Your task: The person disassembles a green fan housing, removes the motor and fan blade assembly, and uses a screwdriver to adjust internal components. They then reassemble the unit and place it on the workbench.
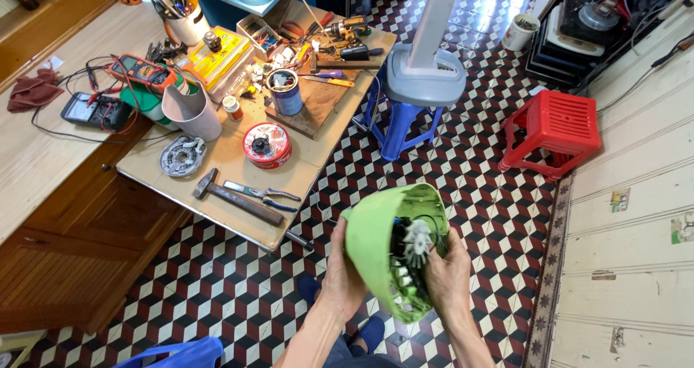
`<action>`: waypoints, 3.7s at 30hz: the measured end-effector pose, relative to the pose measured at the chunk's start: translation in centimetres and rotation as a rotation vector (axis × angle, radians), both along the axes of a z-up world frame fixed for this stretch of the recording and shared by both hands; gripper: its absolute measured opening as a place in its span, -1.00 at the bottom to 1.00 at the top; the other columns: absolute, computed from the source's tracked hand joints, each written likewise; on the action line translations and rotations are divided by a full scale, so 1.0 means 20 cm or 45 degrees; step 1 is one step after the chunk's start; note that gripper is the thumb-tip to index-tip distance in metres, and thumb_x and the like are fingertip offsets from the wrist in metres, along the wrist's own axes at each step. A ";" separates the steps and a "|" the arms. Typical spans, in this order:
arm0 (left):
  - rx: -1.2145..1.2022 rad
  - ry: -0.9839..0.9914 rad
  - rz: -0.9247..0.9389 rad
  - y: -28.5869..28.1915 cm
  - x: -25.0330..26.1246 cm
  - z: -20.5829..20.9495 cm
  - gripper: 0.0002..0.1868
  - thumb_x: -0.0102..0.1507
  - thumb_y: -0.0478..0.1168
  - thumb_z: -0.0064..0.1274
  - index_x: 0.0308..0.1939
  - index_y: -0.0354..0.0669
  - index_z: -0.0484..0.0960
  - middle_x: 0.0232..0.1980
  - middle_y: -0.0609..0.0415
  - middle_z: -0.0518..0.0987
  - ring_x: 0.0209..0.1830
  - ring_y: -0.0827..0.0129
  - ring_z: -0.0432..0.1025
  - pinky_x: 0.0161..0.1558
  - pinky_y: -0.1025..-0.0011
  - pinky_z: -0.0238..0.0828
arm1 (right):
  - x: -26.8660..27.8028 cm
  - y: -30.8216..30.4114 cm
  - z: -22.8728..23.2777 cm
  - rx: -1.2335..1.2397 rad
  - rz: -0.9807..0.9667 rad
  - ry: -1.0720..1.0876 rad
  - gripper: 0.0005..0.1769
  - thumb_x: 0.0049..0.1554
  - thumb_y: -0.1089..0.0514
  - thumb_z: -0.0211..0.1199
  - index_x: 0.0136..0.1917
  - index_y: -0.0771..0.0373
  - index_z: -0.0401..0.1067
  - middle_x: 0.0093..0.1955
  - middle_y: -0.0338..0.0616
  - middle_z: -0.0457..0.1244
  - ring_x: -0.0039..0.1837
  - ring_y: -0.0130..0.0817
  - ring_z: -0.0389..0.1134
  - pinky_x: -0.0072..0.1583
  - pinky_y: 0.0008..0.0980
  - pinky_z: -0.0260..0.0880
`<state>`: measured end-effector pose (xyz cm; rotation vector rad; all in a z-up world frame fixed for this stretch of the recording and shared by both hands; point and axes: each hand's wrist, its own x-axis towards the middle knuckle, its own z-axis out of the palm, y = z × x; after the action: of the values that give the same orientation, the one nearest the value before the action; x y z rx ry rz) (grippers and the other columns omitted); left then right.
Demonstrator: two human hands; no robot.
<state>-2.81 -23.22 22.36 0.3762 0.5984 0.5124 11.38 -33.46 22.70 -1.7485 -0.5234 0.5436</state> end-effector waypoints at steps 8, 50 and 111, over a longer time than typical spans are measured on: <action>-0.382 -0.518 0.022 -0.04 -0.01 -0.11 0.00 0.09 0.58 -0.06 0.33 -0.08 0.49 0.27 -0.02 0.53 0.21 0.11 0.44 0.17 0.08 0.51 | -0.15 0.08 0.20 -0.474 -0.020 -0.205 -0.87 0.27 0.19 0.04 0.03 0.29 0.31 -0.36 0.02 0.34 -0.40 -0.35 0.29 -0.35 -0.21 0.30; -0.406 -0.418 0.068 0.04 0.10 -0.28 -0.30 0.29 0.32 -0.14 0.26 -0.12 0.53 0.18 -0.02 0.58 0.08 0.17 0.50 0.06 0.18 0.55 | -0.11 0.20 0.19 -0.305 0.222 -0.509 -0.65 0.21 0.25 0.05 0.26 0.29 0.20 -0.23 0.18 0.34 -0.35 -0.12 0.41 -0.29 -0.17 0.42; 0.114 0.333 0.992 2.37 0.67 -0.39 -0.17 0.34 0.39 -0.42 0.44 -0.07 0.40 0.43 0.09 0.46 0.40 0.38 0.30 0.43 0.32 0.09 | 0.96 3.06 -0.15 -0.323 1.304 0.577 -0.22 0.14 -0.24 0.17 0.49 0.21 0.30 0.40 -0.09 0.28 0.39 -0.29 0.28 0.34 -0.29 0.26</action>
<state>10.69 24.25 14.60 0.2866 0.9806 1.2511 30.67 27.76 19.80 -1.4088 -1.0397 1.7327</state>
